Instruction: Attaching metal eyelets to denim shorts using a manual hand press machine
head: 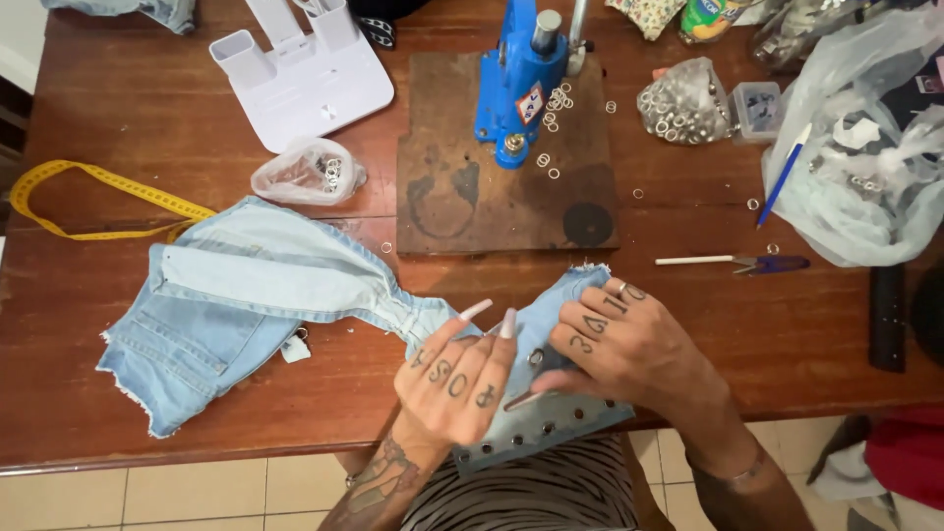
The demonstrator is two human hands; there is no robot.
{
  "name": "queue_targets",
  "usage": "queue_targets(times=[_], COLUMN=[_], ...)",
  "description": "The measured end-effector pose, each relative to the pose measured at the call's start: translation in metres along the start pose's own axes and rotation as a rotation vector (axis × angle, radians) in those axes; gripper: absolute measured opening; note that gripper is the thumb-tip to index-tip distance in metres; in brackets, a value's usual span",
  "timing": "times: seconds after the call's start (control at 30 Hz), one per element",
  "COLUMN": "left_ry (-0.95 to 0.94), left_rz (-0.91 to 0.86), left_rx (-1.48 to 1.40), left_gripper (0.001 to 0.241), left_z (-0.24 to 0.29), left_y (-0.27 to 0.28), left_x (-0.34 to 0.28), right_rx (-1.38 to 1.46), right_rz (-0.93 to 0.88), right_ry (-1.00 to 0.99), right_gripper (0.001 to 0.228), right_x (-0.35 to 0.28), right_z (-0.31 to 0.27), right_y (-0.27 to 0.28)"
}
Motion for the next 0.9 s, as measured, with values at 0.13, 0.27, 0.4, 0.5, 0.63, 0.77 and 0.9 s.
queue_targets(times=[0.13,0.27,0.4,0.5,0.63,0.77,0.9], left_ry=[0.045,0.117,0.135,0.157,0.173,0.122,-0.025], left_rz=[-0.037,-0.053,-0.052,-0.063,-0.072,-0.067,0.076], left_rx=[-0.086,-0.344,-0.334,-0.323,-0.332,-0.378,-0.305], left_gripper=[0.021,0.048,0.036,0.039,0.038,0.032,0.049], left_z=[-0.001,-0.007,-0.009,-0.009,-0.011,-0.014,-0.015], left_y=[0.003,-0.005,-0.005,-0.008,-0.011,-0.004,-0.015], left_x=[0.009,0.004,0.007,-0.002,-0.004,0.013,0.009], right_rx=[-0.116,-0.195,-0.185,-0.076,-0.03,0.269,0.309], right_rz=[-0.033,0.058,0.051,-0.002,-0.065,-0.115,0.044], right_ry=[0.049,0.22,0.265,0.293,0.304,0.257,0.185], right_gripper=[0.064,0.053,0.049,0.043,0.039,0.044,0.051], right_x=[0.007,0.026,0.024,0.018,0.011,-0.003,-0.022], right_z=[-0.001,-0.003,0.004,0.007,0.008,0.015,0.009], right_y=[-0.005,0.016,0.006,-0.008,-0.02,-0.032,-0.063])
Point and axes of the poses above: each hand's wrist, its own x-axis towards the middle knuckle, its own y-axis out of the back of the hand, z = x × y, the point moved 4 cm from there along x, towards the middle knuckle, and after that the axes turned 7 degrees about -x, right-handed, at the moved point
